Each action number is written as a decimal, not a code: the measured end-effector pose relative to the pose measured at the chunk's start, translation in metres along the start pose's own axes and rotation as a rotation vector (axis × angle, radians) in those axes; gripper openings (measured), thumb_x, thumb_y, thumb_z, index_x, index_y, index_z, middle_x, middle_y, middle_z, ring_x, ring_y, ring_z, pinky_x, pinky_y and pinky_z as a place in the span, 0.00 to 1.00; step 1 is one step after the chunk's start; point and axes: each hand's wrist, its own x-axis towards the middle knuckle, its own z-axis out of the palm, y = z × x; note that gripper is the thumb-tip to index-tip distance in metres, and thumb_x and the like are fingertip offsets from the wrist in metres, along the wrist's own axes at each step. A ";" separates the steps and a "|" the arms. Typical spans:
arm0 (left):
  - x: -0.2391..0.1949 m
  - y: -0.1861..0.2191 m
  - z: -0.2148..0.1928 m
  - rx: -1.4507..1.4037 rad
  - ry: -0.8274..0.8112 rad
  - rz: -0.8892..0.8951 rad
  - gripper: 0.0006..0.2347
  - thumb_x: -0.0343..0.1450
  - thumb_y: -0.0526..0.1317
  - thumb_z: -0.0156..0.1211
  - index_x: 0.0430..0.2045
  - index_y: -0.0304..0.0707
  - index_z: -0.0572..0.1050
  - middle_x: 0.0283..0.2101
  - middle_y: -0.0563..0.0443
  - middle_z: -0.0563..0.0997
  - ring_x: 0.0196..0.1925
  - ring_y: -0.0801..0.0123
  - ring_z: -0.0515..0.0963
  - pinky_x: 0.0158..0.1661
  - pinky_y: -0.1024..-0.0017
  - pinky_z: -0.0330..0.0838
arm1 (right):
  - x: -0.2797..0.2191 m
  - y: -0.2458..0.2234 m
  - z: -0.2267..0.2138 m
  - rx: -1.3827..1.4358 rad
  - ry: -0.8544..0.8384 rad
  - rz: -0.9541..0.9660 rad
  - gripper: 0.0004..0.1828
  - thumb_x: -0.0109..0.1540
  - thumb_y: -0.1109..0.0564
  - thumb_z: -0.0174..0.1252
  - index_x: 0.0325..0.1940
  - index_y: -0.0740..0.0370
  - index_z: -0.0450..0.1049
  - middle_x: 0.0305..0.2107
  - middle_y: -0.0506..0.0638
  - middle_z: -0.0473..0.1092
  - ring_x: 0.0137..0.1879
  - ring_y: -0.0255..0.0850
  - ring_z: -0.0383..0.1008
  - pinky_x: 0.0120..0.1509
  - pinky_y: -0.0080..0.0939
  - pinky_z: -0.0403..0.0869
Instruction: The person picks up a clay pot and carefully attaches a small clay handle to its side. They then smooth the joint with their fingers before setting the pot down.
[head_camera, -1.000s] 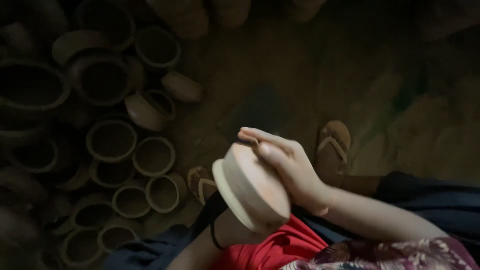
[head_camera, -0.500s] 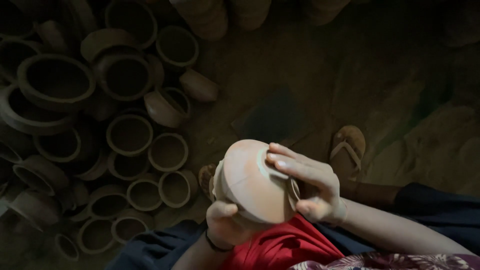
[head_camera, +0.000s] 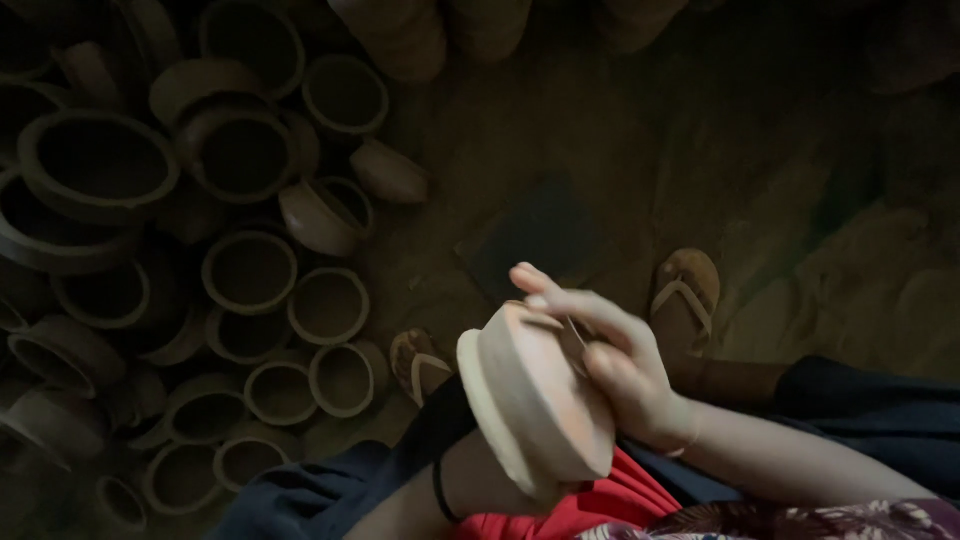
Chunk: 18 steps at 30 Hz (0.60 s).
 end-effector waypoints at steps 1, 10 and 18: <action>0.001 -0.005 0.000 0.122 -0.009 0.052 0.32 0.79 0.41 0.54 0.76 0.35 0.45 0.79 0.37 0.52 0.82 0.53 0.52 0.78 0.55 0.50 | 0.009 -0.003 0.000 0.043 0.047 0.211 0.33 0.70 0.38 0.50 0.64 0.69 0.68 0.66 0.66 0.64 0.75 0.54 0.60 0.78 0.56 0.61; 0.023 0.044 -0.043 0.681 -0.050 0.353 0.24 0.76 0.55 0.50 0.64 0.43 0.63 0.69 0.43 0.67 0.74 0.53 0.63 0.71 0.52 0.60 | 0.023 0.018 -0.016 0.418 0.121 0.856 0.28 0.69 0.42 0.46 0.61 0.66 0.72 0.46 0.58 0.77 0.51 0.43 0.78 0.58 0.43 0.77; 0.029 0.055 -0.039 -0.839 0.678 -0.154 0.29 0.77 0.57 0.47 0.66 0.34 0.62 0.63 0.38 0.74 0.63 0.51 0.74 0.58 0.53 0.71 | 0.022 0.004 -0.017 0.187 0.410 0.348 0.31 0.69 0.43 0.54 0.69 0.65 0.64 0.53 0.61 0.73 0.59 0.44 0.74 0.64 0.47 0.75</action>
